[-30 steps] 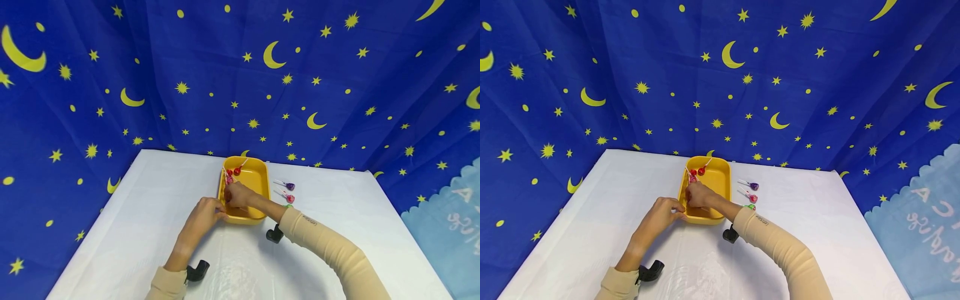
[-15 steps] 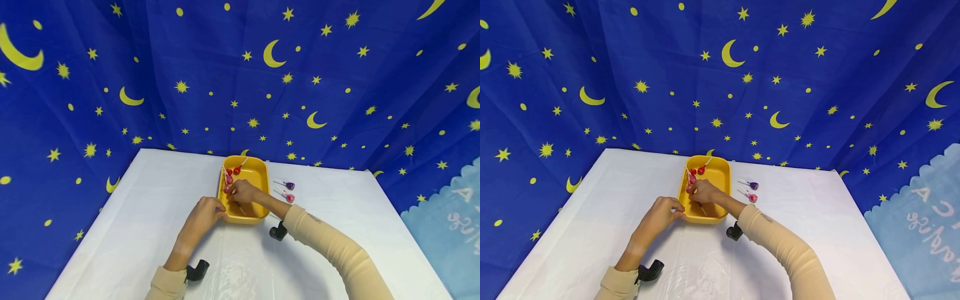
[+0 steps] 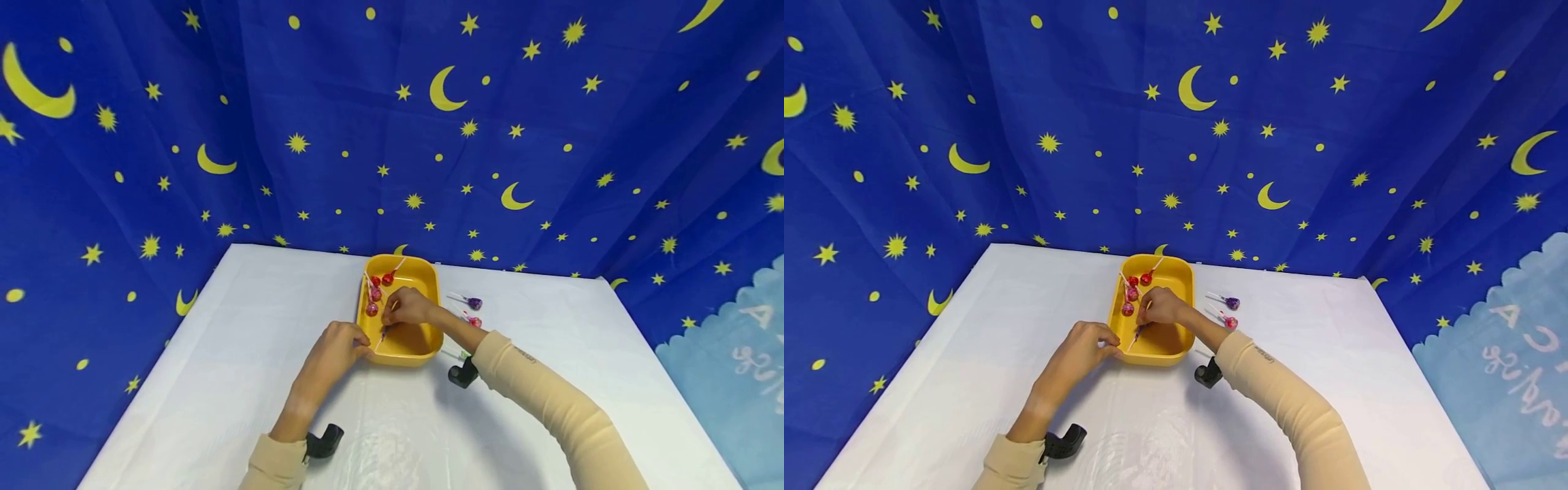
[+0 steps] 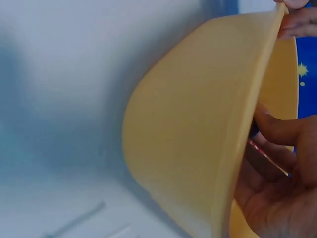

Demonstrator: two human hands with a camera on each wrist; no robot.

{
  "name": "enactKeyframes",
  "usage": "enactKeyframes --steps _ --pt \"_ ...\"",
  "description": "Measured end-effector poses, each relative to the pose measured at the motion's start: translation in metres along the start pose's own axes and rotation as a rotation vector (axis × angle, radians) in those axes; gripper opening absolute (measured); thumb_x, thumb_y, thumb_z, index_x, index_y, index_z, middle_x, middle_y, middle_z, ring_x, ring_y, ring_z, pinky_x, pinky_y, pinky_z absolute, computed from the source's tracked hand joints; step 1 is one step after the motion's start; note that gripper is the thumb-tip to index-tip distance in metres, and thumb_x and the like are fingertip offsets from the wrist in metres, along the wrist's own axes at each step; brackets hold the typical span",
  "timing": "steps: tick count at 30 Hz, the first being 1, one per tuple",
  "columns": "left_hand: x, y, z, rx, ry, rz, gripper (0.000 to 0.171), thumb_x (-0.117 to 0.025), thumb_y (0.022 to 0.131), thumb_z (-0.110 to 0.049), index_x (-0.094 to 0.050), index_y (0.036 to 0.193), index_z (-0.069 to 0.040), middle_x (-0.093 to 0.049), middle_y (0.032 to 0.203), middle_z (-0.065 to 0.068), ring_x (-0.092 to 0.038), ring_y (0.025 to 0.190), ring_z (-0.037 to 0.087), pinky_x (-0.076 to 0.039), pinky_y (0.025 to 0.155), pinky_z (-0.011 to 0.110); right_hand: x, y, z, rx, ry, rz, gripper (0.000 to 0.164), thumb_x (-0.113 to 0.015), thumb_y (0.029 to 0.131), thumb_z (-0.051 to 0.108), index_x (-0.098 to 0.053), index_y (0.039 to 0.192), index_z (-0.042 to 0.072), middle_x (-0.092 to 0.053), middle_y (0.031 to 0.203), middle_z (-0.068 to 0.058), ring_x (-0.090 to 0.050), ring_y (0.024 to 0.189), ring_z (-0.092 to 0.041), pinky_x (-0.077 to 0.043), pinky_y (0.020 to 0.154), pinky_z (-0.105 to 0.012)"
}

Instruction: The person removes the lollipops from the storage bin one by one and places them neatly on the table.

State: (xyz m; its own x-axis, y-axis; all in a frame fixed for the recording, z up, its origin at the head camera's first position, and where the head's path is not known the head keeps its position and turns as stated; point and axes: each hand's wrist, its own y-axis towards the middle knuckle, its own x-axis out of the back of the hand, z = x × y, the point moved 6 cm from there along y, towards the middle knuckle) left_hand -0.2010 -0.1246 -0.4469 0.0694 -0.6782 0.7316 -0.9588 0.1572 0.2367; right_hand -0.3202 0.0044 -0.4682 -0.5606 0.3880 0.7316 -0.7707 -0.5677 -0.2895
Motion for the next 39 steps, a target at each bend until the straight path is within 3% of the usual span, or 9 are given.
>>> enactKeyframes --steps 6,11,20,39 --pt "0.001 0.0 -0.001 -0.009 0.005 -0.001 0.012 -0.084 0.072 -0.011 -0.077 0.079 -0.004 -0.073 0.077 0.001 -0.068 0.076 0.019 -0.056 0.074 0.034 0.002 -0.004 0.001 0.061 0.005 0.121 0.014 -0.075 0.082 0.0 -0.075 0.096 0.0 -0.076 0.085 -0.008 -0.07 0.074 -0.011 -0.058 0.072 -0.022" --pt "0.001 -0.001 0.001 -0.001 0.009 -0.008 0.011 -0.084 0.072 -0.011 -0.077 0.079 -0.005 -0.072 0.077 0.001 -0.068 0.076 0.019 -0.056 0.074 0.033 0.003 -0.009 0.002 0.157 -0.072 0.148 0.016 -0.076 0.081 -0.001 -0.077 0.096 0.001 -0.076 0.088 -0.008 -0.071 0.08 -0.01 -0.057 0.075 -0.02" --pt "-0.003 -0.001 0.001 0.001 0.011 -0.008 0.009 -0.084 0.072 -0.009 -0.076 0.076 -0.005 -0.072 0.076 0.001 -0.067 0.075 0.02 -0.056 0.073 0.034 0.003 -0.017 -0.002 0.211 -0.054 0.107 0.013 -0.077 0.081 0.0 -0.076 0.094 -0.001 -0.076 0.089 -0.011 -0.07 0.078 -0.011 -0.057 0.072 -0.019" --pt "-0.001 0.0 -0.001 0.006 0.008 -0.004 0.01 -0.084 0.072 -0.01 -0.077 0.077 -0.005 -0.072 0.076 0.0 -0.067 0.076 0.018 -0.056 0.074 0.034 0.036 -0.029 -0.014 0.236 0.063 -0.067 0.016 -0.081 0.077 0.003 -0.076 0.092 -0.001 -0.075 0.089 -0.012 -0.073 0.081 -0.017 -0.059 0.074 -0.024"
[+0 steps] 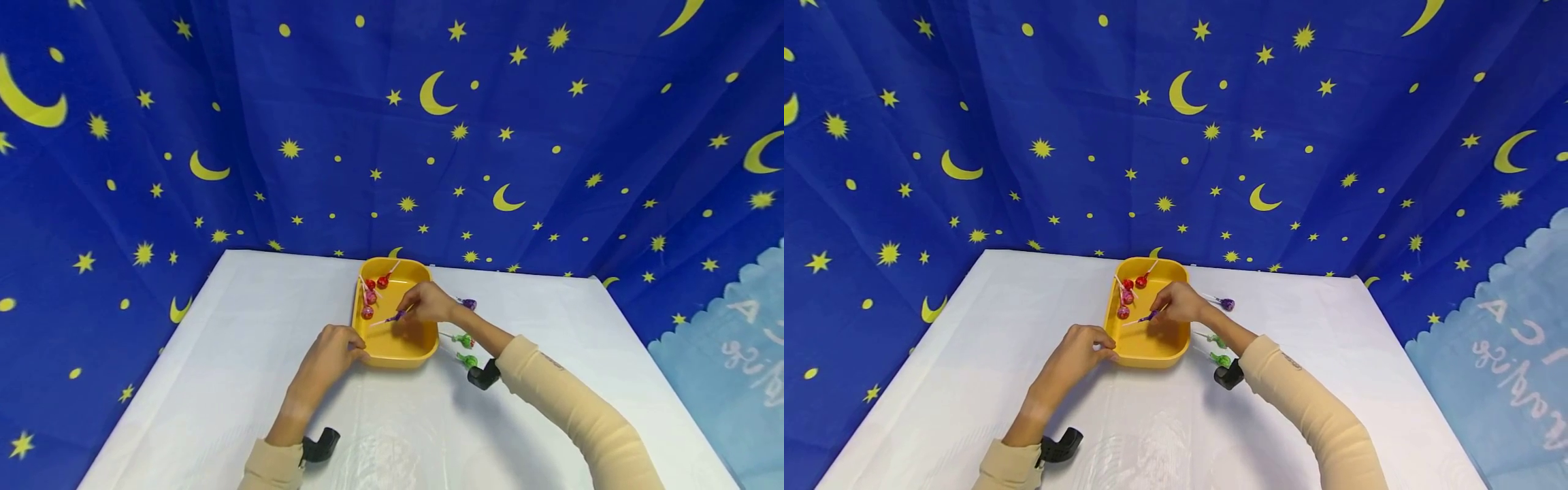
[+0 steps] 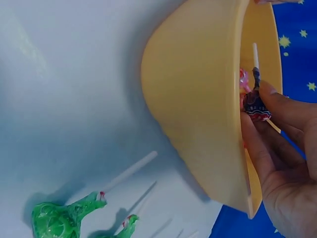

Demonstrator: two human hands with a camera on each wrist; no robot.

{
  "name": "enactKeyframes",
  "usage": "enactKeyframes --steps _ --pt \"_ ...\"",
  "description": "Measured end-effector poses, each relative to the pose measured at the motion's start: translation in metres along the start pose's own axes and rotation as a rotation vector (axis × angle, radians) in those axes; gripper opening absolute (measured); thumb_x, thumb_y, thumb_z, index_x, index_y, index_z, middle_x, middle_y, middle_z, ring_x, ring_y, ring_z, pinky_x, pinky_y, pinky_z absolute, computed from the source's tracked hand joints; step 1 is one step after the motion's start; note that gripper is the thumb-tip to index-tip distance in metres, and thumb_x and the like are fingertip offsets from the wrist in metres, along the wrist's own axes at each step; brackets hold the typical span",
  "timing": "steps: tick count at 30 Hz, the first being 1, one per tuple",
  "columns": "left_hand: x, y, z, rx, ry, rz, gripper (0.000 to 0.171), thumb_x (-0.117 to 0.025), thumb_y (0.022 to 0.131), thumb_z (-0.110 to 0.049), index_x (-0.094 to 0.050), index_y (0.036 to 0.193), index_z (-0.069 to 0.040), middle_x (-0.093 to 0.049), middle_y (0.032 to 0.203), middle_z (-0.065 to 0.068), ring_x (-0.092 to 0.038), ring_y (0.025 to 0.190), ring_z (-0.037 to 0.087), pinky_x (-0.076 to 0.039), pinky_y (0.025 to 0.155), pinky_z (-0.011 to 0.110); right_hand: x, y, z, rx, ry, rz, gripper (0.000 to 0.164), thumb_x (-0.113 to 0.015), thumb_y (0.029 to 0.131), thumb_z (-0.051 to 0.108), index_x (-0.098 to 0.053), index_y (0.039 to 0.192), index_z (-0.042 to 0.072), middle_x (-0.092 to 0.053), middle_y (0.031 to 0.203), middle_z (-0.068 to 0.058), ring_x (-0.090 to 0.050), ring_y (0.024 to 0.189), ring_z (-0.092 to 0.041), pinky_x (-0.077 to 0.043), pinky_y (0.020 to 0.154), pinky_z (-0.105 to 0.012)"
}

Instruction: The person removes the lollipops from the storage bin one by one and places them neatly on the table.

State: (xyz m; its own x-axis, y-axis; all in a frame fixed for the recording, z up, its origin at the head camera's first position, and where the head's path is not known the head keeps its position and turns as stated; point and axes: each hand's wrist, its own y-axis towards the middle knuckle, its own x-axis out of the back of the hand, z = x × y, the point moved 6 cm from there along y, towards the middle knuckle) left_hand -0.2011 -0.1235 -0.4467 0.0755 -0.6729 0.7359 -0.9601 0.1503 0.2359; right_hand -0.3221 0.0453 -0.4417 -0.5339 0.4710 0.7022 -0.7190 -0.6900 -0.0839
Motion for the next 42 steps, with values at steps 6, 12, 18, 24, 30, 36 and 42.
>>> enactKeyframes --steps 6,12,18,24,30,36,42 --pt "-0.001 0.001 -0.001 -0.003 -0.001 0.004 0.012 -0.084 0.072 -0.012 -0.077 0.078 -0.005 -0.073 0.078 0.001 -0.068 0.077 0.02 -0.056 0.077 0.035 0.017 -0.011 -0.009 -0.061 0.085 -0.072 0.015 -0.077 0.078 -0.003 -0.075 0.093 -0.003 -0.075 0.091 -0.014 -0.073 0.08 -0.016 -0.059 0.075 -0.027" --pt "-0.002 0.001 0.0 0.005 -0.008 0.002 0.013 -0.084 0.071 -0.011 -0.077 0.079 -0.005 -0.073 0.079 0.002 -0.068 0.078 0.021 -0.056 0.077 0.035 0.037 -0.017 -0.016 -0.091 0.116 -0.148 0.015 -0.078 0.08 0.001 -0.074 0.094 -0.003 -0.075 0.088 -0.013 -0.071 0.076 -0.015 -0.06 0.073 -0.027" --pt "-0.001 0.0 0.002 -0.004 -0.021 -0.001 0.012 -0.084 0.071 -0.01 -0.077 0.078 -0.004 -0.073 0.078 0.001 -0.068 0.077 0.019 -0.056 0.076 0.034 0.054 -0.022 -0.021 -0.116 0.064 -0.211 0.017 -0.079 0.081 0.007 -0.074 0.095 -0.001 -0.075 0.089 -0.012 -0.071 0.076 -0.015 -0.06 0.076 -0.037" --pt "-0.001 0.0 0.002 -0.011 -0.016 -0.015 0.012 -0.084 0.071 -0.01 -0.077 0.079 -0.004 -0.073 0.079 0.002 -0.069 0.078 0.02 -0.057 0.076 0.035 0.069 -0.028 -0.03 -0.177 0.101 -0.25 0.021 -0.077 0.083 0.008 -0.073 0.101 -0.001 -0.074 0.095 -0.015 -0.071 0.085 -0.028 -0.06 0.075 -0.036" --pt "-0.002 0.0 0.003 0.0 -0.014 -0.011 0.012 -0.084 0.07 -0.009 -0.077 0.078 -0.005 -0.073 0.08 0.002 -0.069 0.079 0.02 -0.057 0.077 0.035 0.083 -0.034 -0.049 -0.249 0.206 -0.297 0.026 -0.074 0.086 0.007 -0.069 0.108 -0.006 -0.073 0.099 -0.019 -0.072 0.092 -0.032 -0.06 0.08 -0.035" --pt "-0.001 0.001 0.003 -0.01 -0.011 -0.016 0.012 -0.084 0.07 -0.009 -0.077 0.078 -0.005 -0.073 0.08 0.002 -0.069 0.079 0.021 -0.057 0.077 0.035 0.096 -0.034 -0.071 -0.318 0.276 -0.367 0.028 -0.073 0.087 0.006 -0.067 0.109 -0.01 -0.073 0.102 -0.022 -0.072 0.092 -0.03 -0.058 0.082 -0.038" --pt "-0.001 0.001 0.003 0.0 -0.026 -0.001 0.012 -0.084 0.071 -0.01 -0.077 0.079 -0.005 -0.073 0.079 0.001 -0.068 0.078 0.019 -0.056 0.077 0.034 0.102 -0.035 -0.097 -0.376 0.308 -0.409 0.031 -0.072 0.088 0.005 -0.064 0.112 -0.013 -0.073 0.102 -0.021 -0.073 0.085 -0.021 -0.057 0.085 -0.041"
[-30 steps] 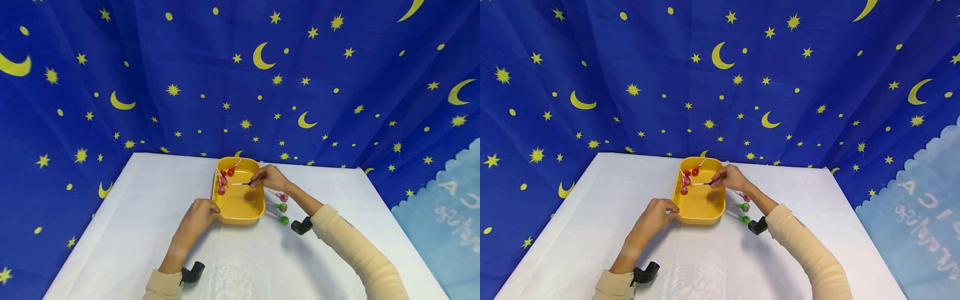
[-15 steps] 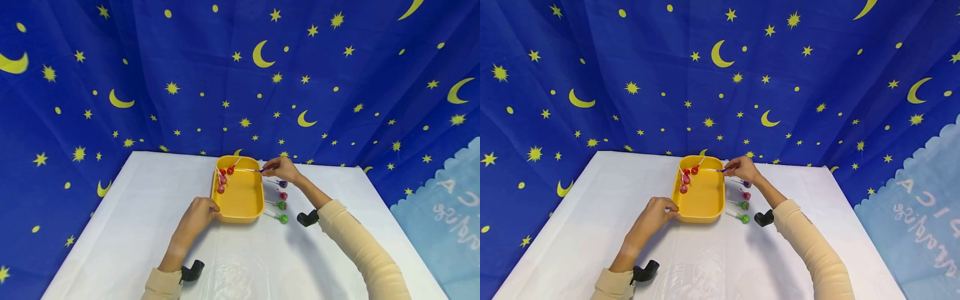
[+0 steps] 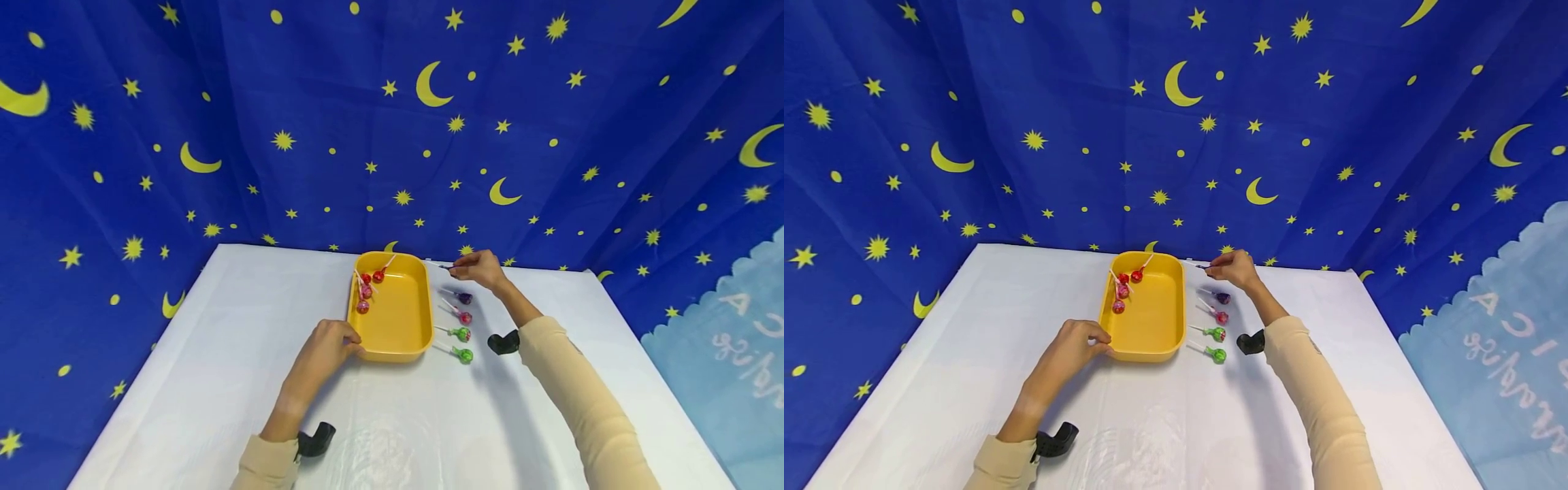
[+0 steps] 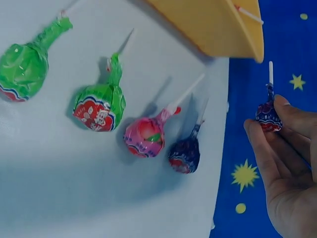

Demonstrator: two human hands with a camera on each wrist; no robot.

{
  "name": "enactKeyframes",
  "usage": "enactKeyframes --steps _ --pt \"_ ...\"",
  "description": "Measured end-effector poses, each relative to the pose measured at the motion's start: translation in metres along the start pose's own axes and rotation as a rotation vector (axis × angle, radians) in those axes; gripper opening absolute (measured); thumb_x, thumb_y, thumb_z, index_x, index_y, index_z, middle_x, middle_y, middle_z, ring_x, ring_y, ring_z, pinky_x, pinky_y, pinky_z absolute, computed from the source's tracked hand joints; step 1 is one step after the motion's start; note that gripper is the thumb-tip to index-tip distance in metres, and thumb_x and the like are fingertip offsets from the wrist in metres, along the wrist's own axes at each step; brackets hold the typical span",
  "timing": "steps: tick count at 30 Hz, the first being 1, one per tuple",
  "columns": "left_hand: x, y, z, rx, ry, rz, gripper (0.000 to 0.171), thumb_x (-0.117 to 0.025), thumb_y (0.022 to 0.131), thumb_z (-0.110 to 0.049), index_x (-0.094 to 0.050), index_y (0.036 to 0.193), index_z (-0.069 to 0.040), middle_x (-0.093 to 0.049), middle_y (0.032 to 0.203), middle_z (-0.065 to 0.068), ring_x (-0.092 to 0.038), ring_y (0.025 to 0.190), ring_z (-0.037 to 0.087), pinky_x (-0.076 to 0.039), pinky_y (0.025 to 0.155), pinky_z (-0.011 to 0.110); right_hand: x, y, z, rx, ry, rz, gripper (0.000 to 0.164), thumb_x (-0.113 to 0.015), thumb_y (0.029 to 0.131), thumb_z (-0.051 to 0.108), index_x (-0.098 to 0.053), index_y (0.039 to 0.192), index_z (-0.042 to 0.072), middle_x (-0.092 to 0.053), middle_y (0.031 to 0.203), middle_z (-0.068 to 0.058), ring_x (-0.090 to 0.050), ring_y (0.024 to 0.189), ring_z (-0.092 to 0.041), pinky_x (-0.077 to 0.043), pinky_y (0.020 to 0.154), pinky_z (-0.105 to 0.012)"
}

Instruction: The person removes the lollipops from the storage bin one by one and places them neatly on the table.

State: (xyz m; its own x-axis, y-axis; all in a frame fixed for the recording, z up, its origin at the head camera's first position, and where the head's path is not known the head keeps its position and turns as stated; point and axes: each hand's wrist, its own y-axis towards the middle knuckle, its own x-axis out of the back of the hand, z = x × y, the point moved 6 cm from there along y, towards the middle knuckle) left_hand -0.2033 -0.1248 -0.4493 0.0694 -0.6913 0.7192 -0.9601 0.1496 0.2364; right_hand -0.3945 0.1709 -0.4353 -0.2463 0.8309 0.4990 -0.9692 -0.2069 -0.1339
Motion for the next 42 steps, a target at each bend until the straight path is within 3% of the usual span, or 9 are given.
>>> enactKeyframes --steps 3,7,11,16,21,32,42 --pt "0.0 -0.001 0.0 0.002 -0.005 0.0 0.012 -0.084 0.071 -0.01 -0.077 0.079 -0.005 -0.073 0.079 0.001 -0.068 0.079 0.019 -0.056 0.077 0.034 0.002 0.002 -0.006 -0.022 -0.036 -0.012 0.031 -0.072 0.088 0.007 -0.065 0.112 -0.011 -0.073 0.103 -0.02 -0.073 0.088 -0.023 -0.053 0.092 -0.05" --pt "0.0 -0.001 0.0 -0.002 -0.002 0.002 0.013 -0.084 0.071 -0.011 -0.077 0.079 -0.004 -0.072 0.078 0.001 -0.068 0.078 0.018 -0.056 0.076 0.035 0.006 0.003 -0.015 -0.045 -0.126 -0.033 0.034 -0.073 0.088 0.015 -0.067 0.113 -0.008 -0.073 0.106 -0.019 -0.068 0.102 -0.035 -0.053 0.093 -0.05" --pt "0.0 -0.001 0.001 0.007 0.001 0.007 0.012 -0.084 0.072 -0.01 -0.077 0.08 -0.004 -0.073 0.08 0.001 -0.068 0.079 0.018 -0.056 0.077 0.035 0.012 0.003 -0.027 -0.063 -0.181 -0.078 0.035 -0.074 0.088 0.017 -0.068 0.112 -0.007 -0.074 0.102 -0.016 -0.065 0.102 -0.037 -0.053 0.092 -0.05" --pt "-0.001 0.0 0.0 0.012 0.005 0.013 0.013 -0.084 0.072 -0.011 -0.077 0.081 -0.004 -0.073 0.08 0.002 -0.068 0.079 0.019 -0.056 0.078 0.035 0.019 0.0 -0.042 -0.084 -0.219 -0.122 0.033 -0.075 0.086 0.015 -0.069 0.11 -0.007 -0.075 0.093 -0.012 -0.066 0.085 -0.023 -0.056 0.077 -0.036" --pt "-0.002 0.001 -0.001 0.008 0.011 0.015 0.013 -0.084 0.072 -0.012 -0.077 0.08 -0.004 -0.073 0.08 0.002 -0.068 0.078 0.019 -0.056 0.077 0.035 0.022 -0.002 -0.05 -0.11 -0.273 -0.141 0.033 -0.076 0.085 0.017 -0.071 0.107 -0.006 -0.074 0.092 -0.011 -0.06 0.074 -0.012 -0.048 0.063 -0.021" --pt "-0.001 0.0 -0.001 0.002 0.012 0.013 0.013 -0.084 0.072 -0.011 -0.077 0.081 -0.004 -0.073 0.08 0.002 -0.068 0.078 0.02 -0.056 0.077 0.035 0.018 0.0 -0.057 -0.11 -0.28 -0.126 0.032 -0.077 0.083 0.015 -0.071 0.105 -0.008 -0.073 0.08 -0.004 -0.058 0.065 -0.006 -0.048 0.058 -0.019" --pt "-0.001 0.0 0.0 0.016 0.004 0.007 0.013 -0.084 0.072 -0.012 -0.077 0.08 -0.004 -0.073 0.079 0.001 -0.067 0.077 0.019 -0.056 0.077 0.035 0.015 0.001 -0.061 -0.141 -0.294 -0.119 0.031 -0.076 0.085 0.014 -0.07 0.107 -0.006 -0.073 0.092 -0.014 -0.058 0.07 -0.009 -0.049 0.059 -0.019"
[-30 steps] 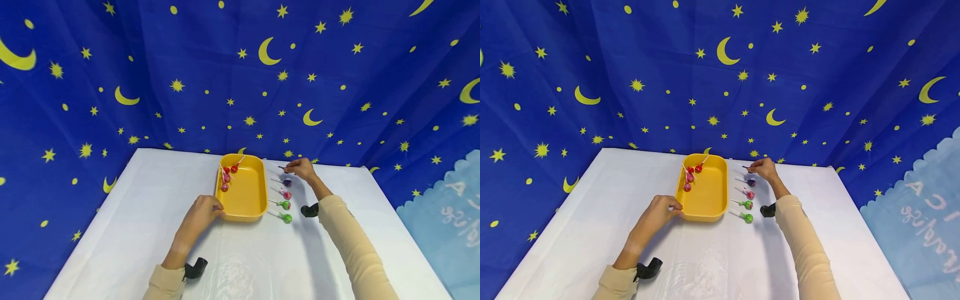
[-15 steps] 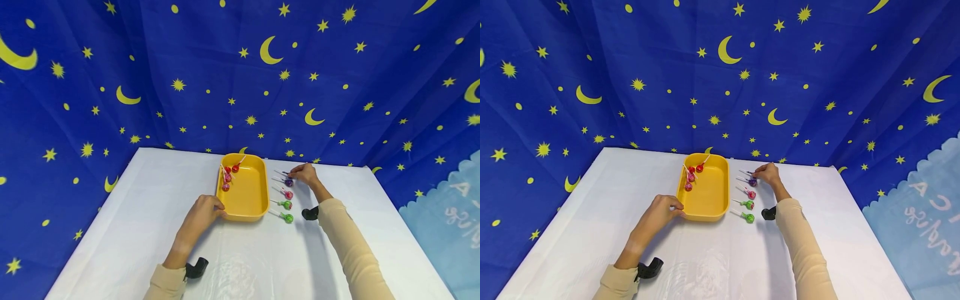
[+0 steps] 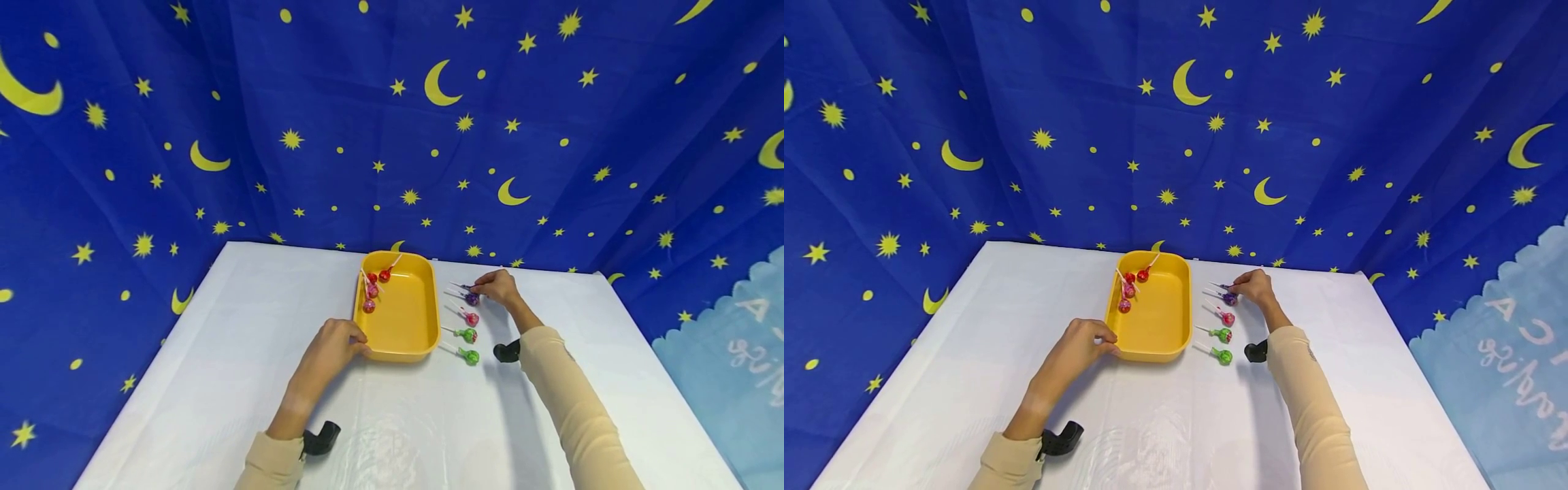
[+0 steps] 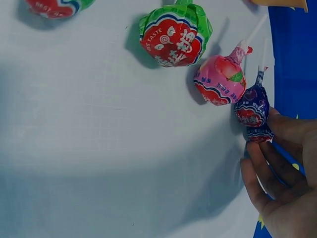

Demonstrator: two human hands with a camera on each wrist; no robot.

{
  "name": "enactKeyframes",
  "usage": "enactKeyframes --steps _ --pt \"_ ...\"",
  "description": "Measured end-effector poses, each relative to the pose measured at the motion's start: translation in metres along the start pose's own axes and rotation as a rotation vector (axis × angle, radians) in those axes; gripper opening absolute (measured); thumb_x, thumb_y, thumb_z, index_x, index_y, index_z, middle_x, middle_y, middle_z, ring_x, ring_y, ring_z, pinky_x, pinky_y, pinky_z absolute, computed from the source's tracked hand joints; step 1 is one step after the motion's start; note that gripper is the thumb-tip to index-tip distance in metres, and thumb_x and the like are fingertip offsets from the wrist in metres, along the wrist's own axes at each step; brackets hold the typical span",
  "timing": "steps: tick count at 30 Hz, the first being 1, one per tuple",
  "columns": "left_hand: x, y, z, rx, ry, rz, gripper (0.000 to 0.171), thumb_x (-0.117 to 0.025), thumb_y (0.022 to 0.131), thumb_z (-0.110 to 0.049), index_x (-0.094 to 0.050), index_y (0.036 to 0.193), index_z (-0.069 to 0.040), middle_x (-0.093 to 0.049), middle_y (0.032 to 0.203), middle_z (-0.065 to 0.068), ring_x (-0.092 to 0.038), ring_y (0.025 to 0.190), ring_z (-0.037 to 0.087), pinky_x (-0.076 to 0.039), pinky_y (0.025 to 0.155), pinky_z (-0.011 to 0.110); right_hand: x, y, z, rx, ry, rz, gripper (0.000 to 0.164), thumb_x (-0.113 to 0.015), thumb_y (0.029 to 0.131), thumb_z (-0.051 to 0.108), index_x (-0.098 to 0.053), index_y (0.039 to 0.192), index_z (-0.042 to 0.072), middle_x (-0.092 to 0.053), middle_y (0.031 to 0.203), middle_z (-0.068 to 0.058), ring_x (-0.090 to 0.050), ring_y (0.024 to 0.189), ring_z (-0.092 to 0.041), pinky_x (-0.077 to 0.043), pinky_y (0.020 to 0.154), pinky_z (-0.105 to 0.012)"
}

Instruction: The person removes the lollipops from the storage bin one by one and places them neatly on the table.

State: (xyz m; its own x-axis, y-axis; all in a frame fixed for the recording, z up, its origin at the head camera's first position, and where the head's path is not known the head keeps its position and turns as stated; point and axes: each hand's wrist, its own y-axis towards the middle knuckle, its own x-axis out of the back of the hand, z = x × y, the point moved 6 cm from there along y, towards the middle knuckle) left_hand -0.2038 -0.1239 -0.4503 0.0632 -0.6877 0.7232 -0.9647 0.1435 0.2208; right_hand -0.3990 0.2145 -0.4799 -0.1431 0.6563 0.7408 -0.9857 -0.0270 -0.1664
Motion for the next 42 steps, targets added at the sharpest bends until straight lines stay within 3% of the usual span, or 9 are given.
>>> enactKeyframes --steps 12,22,33,42 --pt "0.001 0.0 -0.001 -0.009 -0.01 0.003 0.013 -0.084 0.072 -0.012 -0.077 0.081 -0.005 -0.073 0.08 0.001 -0.068 0.079 0.018 -0.056 0.078 0.034 0.003 0.0 0.005 0.06 -0.04 0.033 0.031 -0.077 0.084 0.014 -0.069 0.105 -0.007 -0.073 0.091 -0.014 -0.06 0.07 -0.011 -0.049 0.058 -0.021" --pt "0.002 0.0 0.0 0.012 -0.019 0.013 0.012 -0.083 0.072 -0.011 -0.077 0.08 -0.004 -0.073 0.081 0.001 -0.068 0.08 0.02 -0.056 0.078 0.035 0.005 0.002 0.006 0.035 -0.066 0.052 0.032 -0.075 0.086 0.018 -0.069 0.107 -0.004 -0.073 0.093 -0.014 -0.058 0.072 -0.012 -0.048 0.059 -0.021" --pt "0.003 -0.001 0.0 0.007 -0.012 0.009 0.012 -0.083 0.072 -0.011 -0.077 0.08 -0.004 -0.073 0.08 0.001 -0.068 0.079 0.019 -0.056 0.078 0.036 0.011 0.001 0.028 0.099 -0.02 0.02 0.032 -0.073 0.087 0.017 -0.069 0.109 -0.006 -0.072 0.106 -0.02 -0.063 0.098 -0.029 -0.047 0.074 -0.028" --pt "0.0 0.0 0.001 0.007 -0.015 0.018 0.012 -0.083 0.073 -0.01 -0.077 0.08 -0.004 -0.073 0.08 0.001 -0.068 0.079 0.019 -0.056 0.078 0.035 0.013 0.002 0.032 0.096 0.031 0.024 0.034 -0.073 0.087 0.015 -0.067 0.112 -0.007 -0.07 0.111 -0.021 -0.064 0.102 -0.03 -0.051 0.081 -0.032"
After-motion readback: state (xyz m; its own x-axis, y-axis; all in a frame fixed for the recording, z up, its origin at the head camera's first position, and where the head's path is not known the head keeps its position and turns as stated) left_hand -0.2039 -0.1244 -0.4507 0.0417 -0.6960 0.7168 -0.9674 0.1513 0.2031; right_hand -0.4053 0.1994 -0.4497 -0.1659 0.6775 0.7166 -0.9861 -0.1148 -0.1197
